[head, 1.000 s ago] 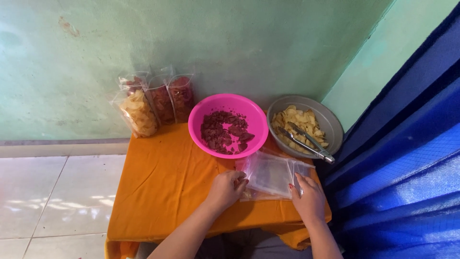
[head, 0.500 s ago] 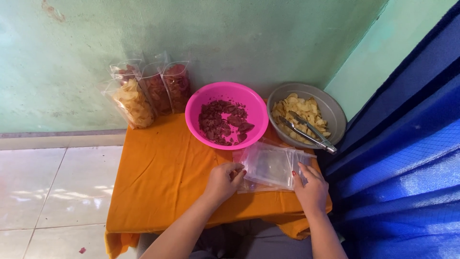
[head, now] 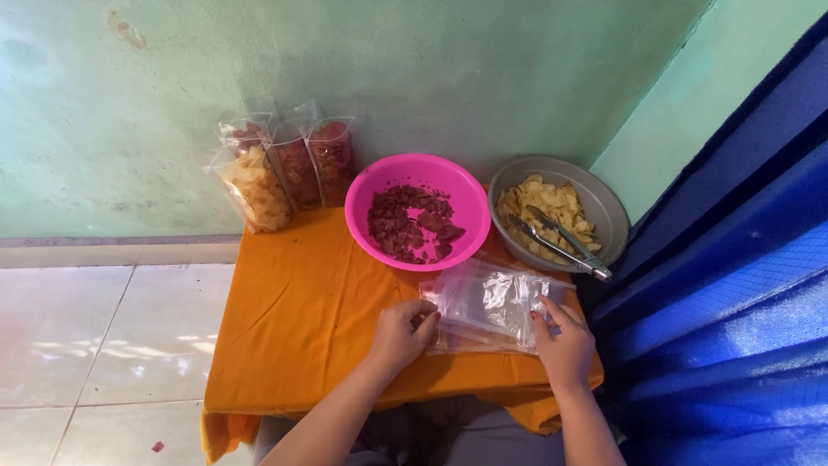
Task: Packaging light and dark potato chips into plastic bags using metal tongs.
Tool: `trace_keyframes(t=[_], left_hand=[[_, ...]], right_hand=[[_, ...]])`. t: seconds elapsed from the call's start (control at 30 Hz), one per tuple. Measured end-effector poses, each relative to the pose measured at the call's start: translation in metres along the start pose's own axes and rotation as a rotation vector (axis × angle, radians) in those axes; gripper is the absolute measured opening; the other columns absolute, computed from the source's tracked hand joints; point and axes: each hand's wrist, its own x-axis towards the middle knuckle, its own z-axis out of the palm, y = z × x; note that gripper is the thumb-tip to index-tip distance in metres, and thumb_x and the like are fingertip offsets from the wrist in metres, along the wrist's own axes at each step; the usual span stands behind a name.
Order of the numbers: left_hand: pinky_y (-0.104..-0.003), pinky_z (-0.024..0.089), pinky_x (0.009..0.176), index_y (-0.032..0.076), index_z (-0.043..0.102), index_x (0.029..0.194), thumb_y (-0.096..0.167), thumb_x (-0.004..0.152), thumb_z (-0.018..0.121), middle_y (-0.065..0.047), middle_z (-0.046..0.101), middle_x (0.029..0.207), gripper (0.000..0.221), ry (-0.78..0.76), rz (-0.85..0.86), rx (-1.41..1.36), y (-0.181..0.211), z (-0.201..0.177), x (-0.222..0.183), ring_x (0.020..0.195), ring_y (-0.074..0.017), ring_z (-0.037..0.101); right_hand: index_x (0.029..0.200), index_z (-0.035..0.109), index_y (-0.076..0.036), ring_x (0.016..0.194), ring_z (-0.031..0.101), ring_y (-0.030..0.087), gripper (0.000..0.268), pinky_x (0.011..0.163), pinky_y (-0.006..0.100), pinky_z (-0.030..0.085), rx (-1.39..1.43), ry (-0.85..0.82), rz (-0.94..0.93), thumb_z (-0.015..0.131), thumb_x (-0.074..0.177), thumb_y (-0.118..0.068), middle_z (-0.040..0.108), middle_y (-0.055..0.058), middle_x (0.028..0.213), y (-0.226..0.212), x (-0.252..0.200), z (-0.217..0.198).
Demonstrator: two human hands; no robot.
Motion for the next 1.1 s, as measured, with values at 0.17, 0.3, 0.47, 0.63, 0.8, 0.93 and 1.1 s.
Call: trace_keyframes(t=[0.17, 0.3, 0.47, 0.63, 0.8, 0.93, 1.1], left_hand=[[-0.038, 0.042, 0.06, 0.015, 0.06, 0.085, 0.021, 0.091, 0.067, -0.003, 0.062, 0.066, 0.011, -0.004, -0.019, -0.022, -0.012, 0.018, 0.003, 0.059, -0.0218, 0.057], [-0.041, 0.048, 0.069, 0.013, 0.053, 0.088, 0.018, 0.094, 0.062, -0.007, 0.068, 0.077, 0.011, -0.056, -0.006, -0.08, -0.008, 0.026, 0.017, 0.071, -0.0288, 0.066], [-0.042, 0.047, 0.07, 0.014, 0.053, 0.089, 0.018, 0.094, 0.059, -0.009, 0.068, 0.079, 0.009, 0.002, -0.05, -0.118, -0.002, 0.033, 0.019, 0.074, -0.0304, 0.065], [-0.036, 0.052, 0.072, 0.015, 0.048, 0.088, 0.017, 0.101, 0.052, -0.005, 0.072, 0.086, 0.014, 0.003, -0.132, -0.315, -0.003, 0.037, 0.019, 0.086, -0.0213, 0.079], [-0.029, 0.043, 0.061, 0.018, 0.044, 0.086, 0.02, 0.106, 0.049, 0.002, 0.046, 0.078, 0.021, -0.043, -0.233, -0.653, -0.006, 0.03, 0.01, 0.067, -0.0102, 0.046], [-0.025, 0.038, 0.052, 0.018, 0.049, 0.088, 0.023, 0.105, 0.047, -0.006, 0.081, 0.108, 0.018, -0.078, -0.245, -0.701, -0.016, 0.01, -0.012, 0.057, -0.0067, 0.044], [-0.029, 0.056, 0.055, 0.014, 0.049, 0.091, 0.02, 0.106, 0.049, -0.006, 0.065, 0.081, 0.017, 0.01, -0.333, -0.741, -0.041, -0.043, -0.036, 0.062, -0.0114, 0.061]], right_hand=[[0.13, 0.075, -0.012, 0.07, 0.063, 0.012, 0.043, 0.08, 0.03, 0.053, 0.045, 0.029, 0.04, 0.078, 0.087, -0.007, 0.074, -0.004, 0.092, 0.004, -0.003, -0.004], [0.135, 0.072, -0.015, 0.07, 0.063, 0.014, 0.049, 0.076, 0.031, 0.052, -0.005, 0.036, 0.074, 0.076, 0.088, -0.005, 0.071, -0.001, 0.092, 0.007, 0.0, -0.01], [0.143, 0.065, -0.011, 0.077, 0.063, 0.017, 0.051, 0.081, 0.032, 0.054, -0.026, -0.001, 0.122, 0.072, 0.093, -0.014, 0.07, 0.002, 0.107, 0.011, -0.002, -0.011], [0.155, 0.05, -0.013, 0.111, 0.066, 0.027, 0.057, 0.103, 0.04, 0.049, -0.008, -0.197, 0.391, 0.049, 0.099, -0.005, 0.069, 0.009, 0.127, -0.023, 0.008, -0.031], [0.158, 0.046, -0.014, 0.112, 0.066, 0.028, 0.055, 0.103, 0.04, 0.048, 0.01, -0.188, 0.301, 0.046, 0.103, -0.016, 0.069, 0.009, 0.129, 0.004, 0.005, -0.025], [0.144, 0.062, -0.018, 0.125, 0.062, 0.025, 0.044, 0.109, 0.037, 0.046, 0.08, -0.186, 0.242, 0.05, 0.102, -0.022, 0.064, 0.01, 0.136, -0.013, 0.002, -0.034], [0.138, 0.067, -0.034, 0.137, 0.052, 0.022, 0.068, 0.114, 0.051, 0.032, -0.152, -0.491, -0.342, 0.083, 0.076, -0.055, 0.052, -0.003, 0.155, -0.024, -0.007, -0.021]])
